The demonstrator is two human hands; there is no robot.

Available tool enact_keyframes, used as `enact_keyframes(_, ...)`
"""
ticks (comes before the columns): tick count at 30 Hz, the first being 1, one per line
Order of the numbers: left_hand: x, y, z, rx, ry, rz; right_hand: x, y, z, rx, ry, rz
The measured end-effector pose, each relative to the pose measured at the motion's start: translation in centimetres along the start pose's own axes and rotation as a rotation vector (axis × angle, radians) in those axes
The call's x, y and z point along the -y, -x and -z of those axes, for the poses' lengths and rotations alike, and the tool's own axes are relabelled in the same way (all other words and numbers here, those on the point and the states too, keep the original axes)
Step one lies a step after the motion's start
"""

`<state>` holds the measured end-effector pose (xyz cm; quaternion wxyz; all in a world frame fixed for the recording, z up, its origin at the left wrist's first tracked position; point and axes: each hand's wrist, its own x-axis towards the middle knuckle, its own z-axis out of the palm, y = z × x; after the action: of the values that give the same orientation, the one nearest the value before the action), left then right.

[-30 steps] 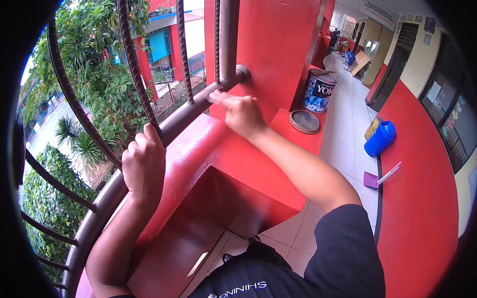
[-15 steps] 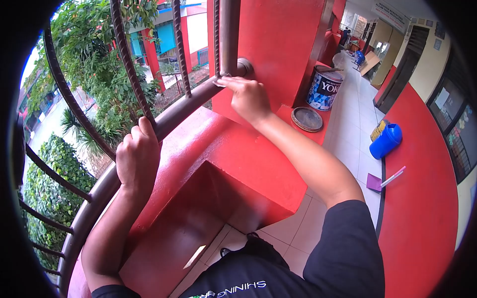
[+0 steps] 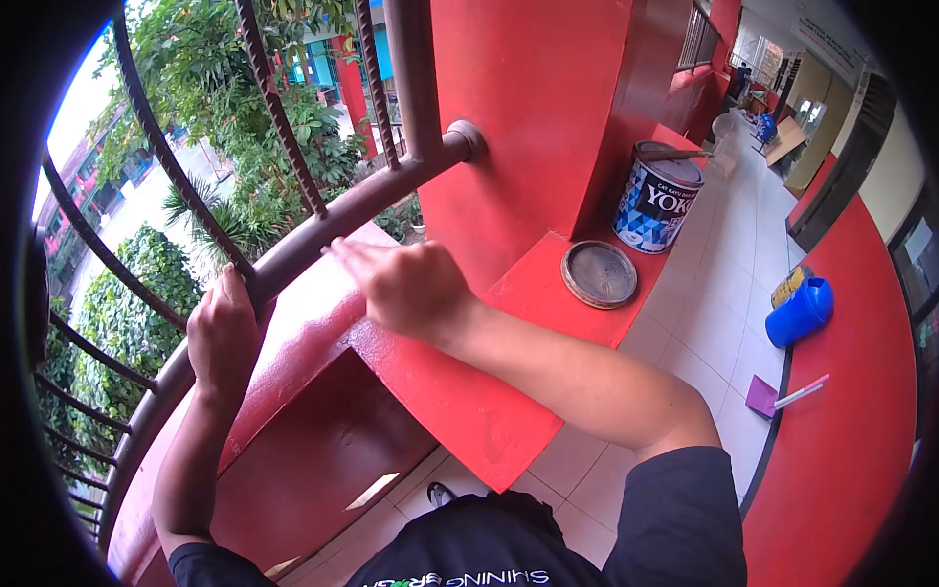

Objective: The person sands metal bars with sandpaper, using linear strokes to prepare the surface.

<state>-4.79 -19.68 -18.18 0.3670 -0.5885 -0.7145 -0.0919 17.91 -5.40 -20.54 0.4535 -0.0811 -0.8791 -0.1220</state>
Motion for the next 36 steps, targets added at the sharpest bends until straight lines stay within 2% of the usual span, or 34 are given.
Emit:
enact_keyframes(2,-0.2,-0.1,0.0,-0.008,-0.029,-0.001,-2.4,0.4,1.3,0.036,-0.135,-0.626)
enact_keyframes(4,-0.3,0.2,0.0,-0.012,-0.054,0.007,-6.5,0.9,1.8,0.177,-0.639,-1.227)
enact_keyframes(6,-0.3,0.2,0.0,-0.033,-0.073,-0.013,-8.0,1.4,0.7,-0.075,-1.047,-1.518)
enact_keyframes(7,-0.4,0.1,0.0,-0.006,-0.091,0.013,-8.3,1.4,0.4,-0.068,-1.124,-1.564)
enact_keyframes(8,-0.4,0.1,-0.1,-0.003,-0.089,0.020,-8.7,1.1,0.0,-0.059,-1.122,-1.563)
enact_keyframes(10,-0.3,0.2,-0.3,-0.023,0.004,0.027,-9.1,0.1,-1.2,-0.205,-1.384,-1.571)
enact_keyframes(11,-0.6,0.0,0.4,0.079,0.036,0.084,-8.9,-1.1,-1.3,-0.267,-1.373,-1.603)
enact_keyframes(12,-0.5,0.0,1.0,0.082,0.039,0.084,-8.7,-2.1,-1.3,-0.313,-1.397,-1.615)
enact_keyframes(16,1.2,2.0,5.5,-0.027,0.376,-0.125,-9.3,-2.2,-1.8,-0.257,-1.367,-1.675)
enact_keyframes(18,2.9,5.4,8.6,-0.030,0.544,-0.031,-9.4,-2.5,-2.6,-0.423,-1.371,-1.678)
enact_keyframes(19,4.5,7.5,9.5,-0.090,0.480,-0.009,-9.4,-2.7,-3.0,-0.425,-1.364,-1.685)
enact_keyframes(21,9.1,12.0,9.1,-0.252,0.285,0.088,-9.4,-3.3,-3.7,-0.571,-1.538,-1.663)
enact_keyframes(24,14.6,16.1,7.2,-0.472,-0.073,0.311,-8.0,-4.8,-4.7,-0.687,-1.416,-1.629)
enact_keyframes(25,14.9,17.0,7.2,-0.353,-0.281,0.354,-5.1,-6.3,-4.3,-0.828,-1.334,-1.629)
enact_keyframes(26,14.6,17.1,6.8,-0.356,-0.272,0.351,-1.9,-7.3,-4.2,-0.754,-1.305,-1.575)
enact_keyframes(28,13.7,17.6,5.4,-0.470,-0.105,0.351,2.1,-6.2,-4.4,-0.446,-1.557,-1.450)
enact_keyframes(29,13.7,17.7,4.6,-0.516,0.037,0.421,1.4,-6.6,-5.0,-0.441,-1.551,-1.616)
enact_keyframes(30,13.7,17.9,5.0,-0.511,0.046,0.418,0.1,-7.1,-4.8,-0.447,-1.541,-1.624)
enact_keyframes(32,13.7,17.8,6.5,-0.095,-0.215,0.396,-2.7,-7.9,-3.8,-0.883,-1.384,-1.658)
enact_keyframes(34,13.8,17.9,6.5,-0.137,-0.164,0.371,-1.3,-8.3,-4.2,-0.901,-1.313,-1.652)
enact_keyframes(36,13.8,18.0,7.0,-0.036,-0.071,0.465,4.8,-9.7,-4.3,-0.692,-1.361,-1.595)
